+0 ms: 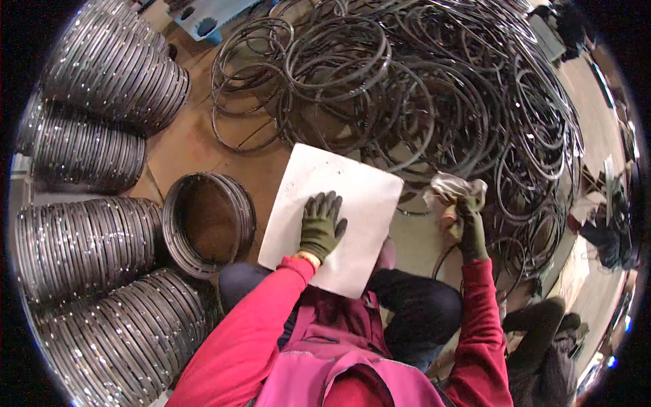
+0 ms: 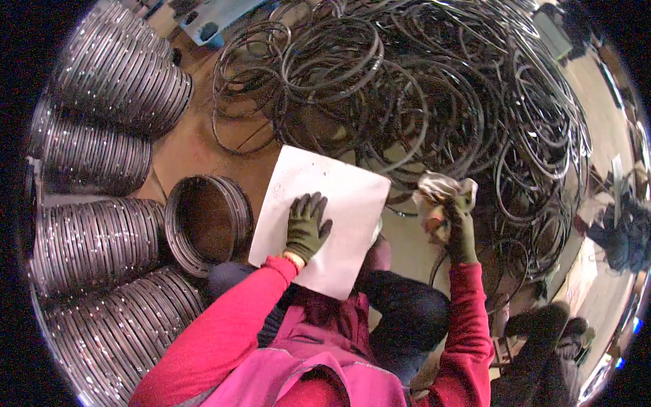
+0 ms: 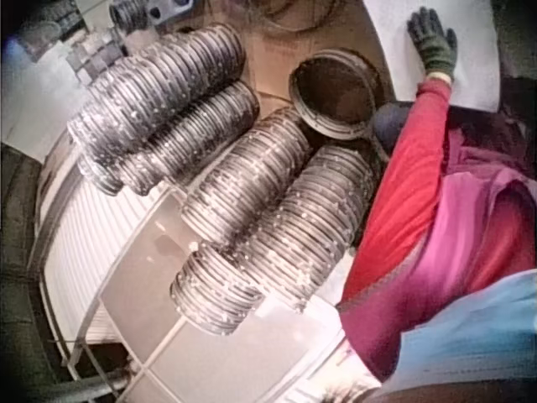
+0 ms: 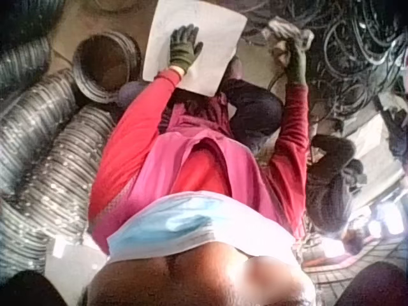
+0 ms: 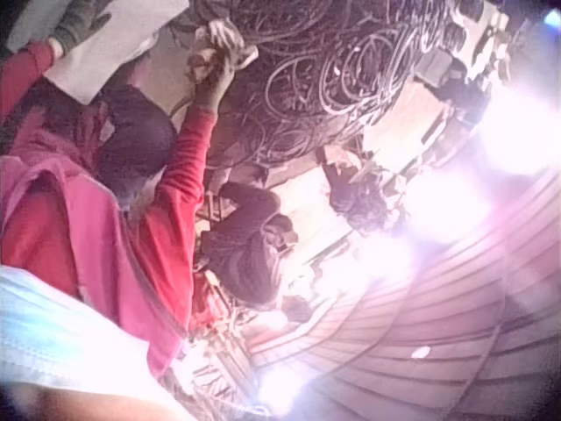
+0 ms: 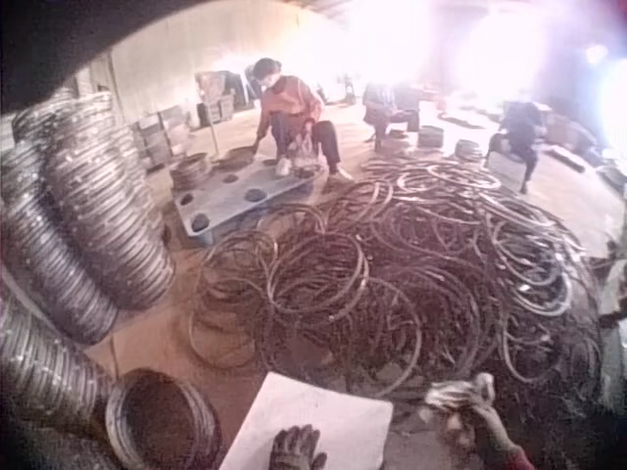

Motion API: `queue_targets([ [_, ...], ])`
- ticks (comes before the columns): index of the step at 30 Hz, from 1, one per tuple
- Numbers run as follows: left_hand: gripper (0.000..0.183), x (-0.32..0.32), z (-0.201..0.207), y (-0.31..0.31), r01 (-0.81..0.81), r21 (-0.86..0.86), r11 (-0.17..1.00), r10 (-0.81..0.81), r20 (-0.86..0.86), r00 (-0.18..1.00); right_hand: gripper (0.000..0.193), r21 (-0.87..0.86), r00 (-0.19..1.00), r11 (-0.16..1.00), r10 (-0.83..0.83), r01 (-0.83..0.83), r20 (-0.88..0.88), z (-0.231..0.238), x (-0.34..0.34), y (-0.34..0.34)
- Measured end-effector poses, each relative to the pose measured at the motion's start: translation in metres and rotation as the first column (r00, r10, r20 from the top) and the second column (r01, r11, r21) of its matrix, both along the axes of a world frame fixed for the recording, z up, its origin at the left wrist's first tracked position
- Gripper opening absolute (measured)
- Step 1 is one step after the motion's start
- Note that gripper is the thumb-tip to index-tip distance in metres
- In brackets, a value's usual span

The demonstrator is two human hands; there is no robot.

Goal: The recorder is cleaning and polishing large metal rings using a cloth and a wire brush while sitting in a workshop.

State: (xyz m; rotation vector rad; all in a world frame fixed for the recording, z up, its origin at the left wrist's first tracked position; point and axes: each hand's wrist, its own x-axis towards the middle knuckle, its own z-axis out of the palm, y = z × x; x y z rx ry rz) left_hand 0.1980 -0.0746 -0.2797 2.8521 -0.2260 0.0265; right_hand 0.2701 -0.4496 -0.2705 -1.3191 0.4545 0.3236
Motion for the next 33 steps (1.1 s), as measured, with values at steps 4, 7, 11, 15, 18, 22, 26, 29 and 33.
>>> queue_targets([
  [4, 0.055, 0.002, 0.004, 0.002, -0.023, -0.042, 0.999, 0.021, -0.050, 0.999, 0.028, -0.017, 0.954, 0.969, 0.244, -0.245, 0.172, -0.018, 0.120, 0.111],
  [7, 0.055, 0.003, 0.002, -0.002, -0.034, -0.090, 0.995, 0.027, -0.080, 0.996, 0.039, -0.306, 0.838, 0.879, 0.453, -0.365, 0.305, -0.047, 0.218, 0.186],
  [11, 0.055, 0.006, 0.005, -0.002, -0.024, -0.127, 0.992, 0.005, -0.147, 0.989, 0.057, -0.867, 0.576, 0.495, 0.726, -0.058, 0.376, -0.045, 0.318, 0.280],
  [15, 0.053, 0.007, 0.006, -0.005, -0.027, -0.176, 0.984, 0.004, -0.131, 0.991, 0.056, -0.988, 0.513, 0.151, 0.849, -0.007, 0.126, -0.071, 0.375, 0.310],
  [18, 0.052, 0.006, 0.009, 0.000, -0.051, -0.199, 0.979, 0.025, -0.128, 0.991, 0.052, -0.972, 0.456, -0.236, 0.863, -0.019, -0.218, -0.105, 0.378, 0.314],
  [22, 0.052, 0.002, 0.009, 0.009, -0.097, -0.200, 0.975, 0.062, -0.172, 0.983, 0.049, -0.893, 0.374, -0.428, 0.812, -0.142, -0.449, -0.084, 0.353, 0.348],
  [26, 0.052, 0.003, 0.005, 0.002, -0.051, -0.242, 0.969, 0.017, -0.140, 0.990, 0.048, -0.950, 0.269, -0.297, 0.911, -0.096, -0.312, -0.072, 0.344, 0.312],
  [29, 0.053, 0.002, 0.006, 0.004, -0.055, -0.220, 0.974, 0.035, -0.095, 0.995, 0.034, -0.991, 0.200, -0.133, 0.972, 0.029, -0.125, -0.032, 0.312, 0.305],
  [33, 0.052, 0.004, 0.009, 0.006, -0.051, -0.182, 0.982, 0.043, -0.049, 0.998, 0.048, -0.990, 0.107, 0.059, 0.992, 0.127, 0.073, 0.024, 0.278, 0.274],
])
